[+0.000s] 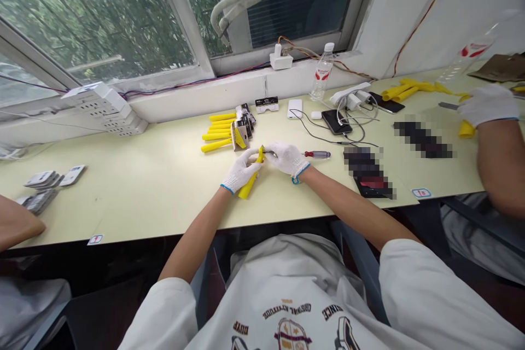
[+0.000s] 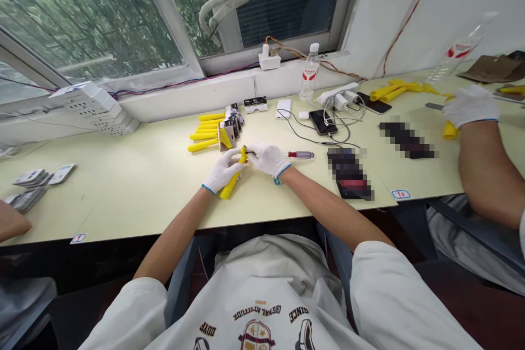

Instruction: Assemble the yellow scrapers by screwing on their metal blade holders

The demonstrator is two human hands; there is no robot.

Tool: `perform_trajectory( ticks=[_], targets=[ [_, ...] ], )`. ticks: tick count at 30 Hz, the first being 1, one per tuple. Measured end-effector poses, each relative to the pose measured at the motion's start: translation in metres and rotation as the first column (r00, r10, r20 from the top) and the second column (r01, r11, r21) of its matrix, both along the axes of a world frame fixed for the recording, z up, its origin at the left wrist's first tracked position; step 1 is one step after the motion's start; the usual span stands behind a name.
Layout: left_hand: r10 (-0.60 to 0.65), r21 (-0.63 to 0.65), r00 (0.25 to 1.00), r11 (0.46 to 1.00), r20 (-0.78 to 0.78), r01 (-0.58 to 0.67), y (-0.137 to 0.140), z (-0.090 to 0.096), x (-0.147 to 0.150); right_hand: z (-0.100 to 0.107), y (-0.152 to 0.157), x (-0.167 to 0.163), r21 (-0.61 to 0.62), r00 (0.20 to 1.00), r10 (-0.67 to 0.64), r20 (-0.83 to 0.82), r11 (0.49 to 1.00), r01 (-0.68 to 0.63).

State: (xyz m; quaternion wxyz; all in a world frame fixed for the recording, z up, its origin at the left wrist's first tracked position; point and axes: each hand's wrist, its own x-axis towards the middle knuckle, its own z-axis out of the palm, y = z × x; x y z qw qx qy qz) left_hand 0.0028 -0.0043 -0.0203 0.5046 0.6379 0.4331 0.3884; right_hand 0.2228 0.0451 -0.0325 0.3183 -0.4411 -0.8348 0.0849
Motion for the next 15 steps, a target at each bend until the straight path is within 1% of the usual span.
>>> perform_trajectory(
  ticks=[5,7,11,15],
  targets=[
    [-0.002,0.026,1.000,1.000,-0.014,0.003,0.001,-0.001,-0.001,0.006,0.000,-0.001,-0.010,0.999,-0.038,-0.017,0.999,0.038],
    [0.002,0.059,0.999,0.998,-0.034,0.000,0.003,-0.003,-0.001,0.010,0.000,0.000,-0.014,0.999,-0.054,-0.010,0.998,0.053],
    [0.014,0.140,0.997,0.990,-0.070,-0.004,0.005,-0.007,-0.003,0.017,-0.003,0.005,-0.021,0.999,-0.039,0.006,0.999,0.039],
    [0.043,0.173,0.989,0.985,-0.141,-0.018,0.006,-0.007,-0.006,0.020,-0.007,0.007,-0.038,0.998,-0.059,0.019,0.997,0.060]
  ],
)
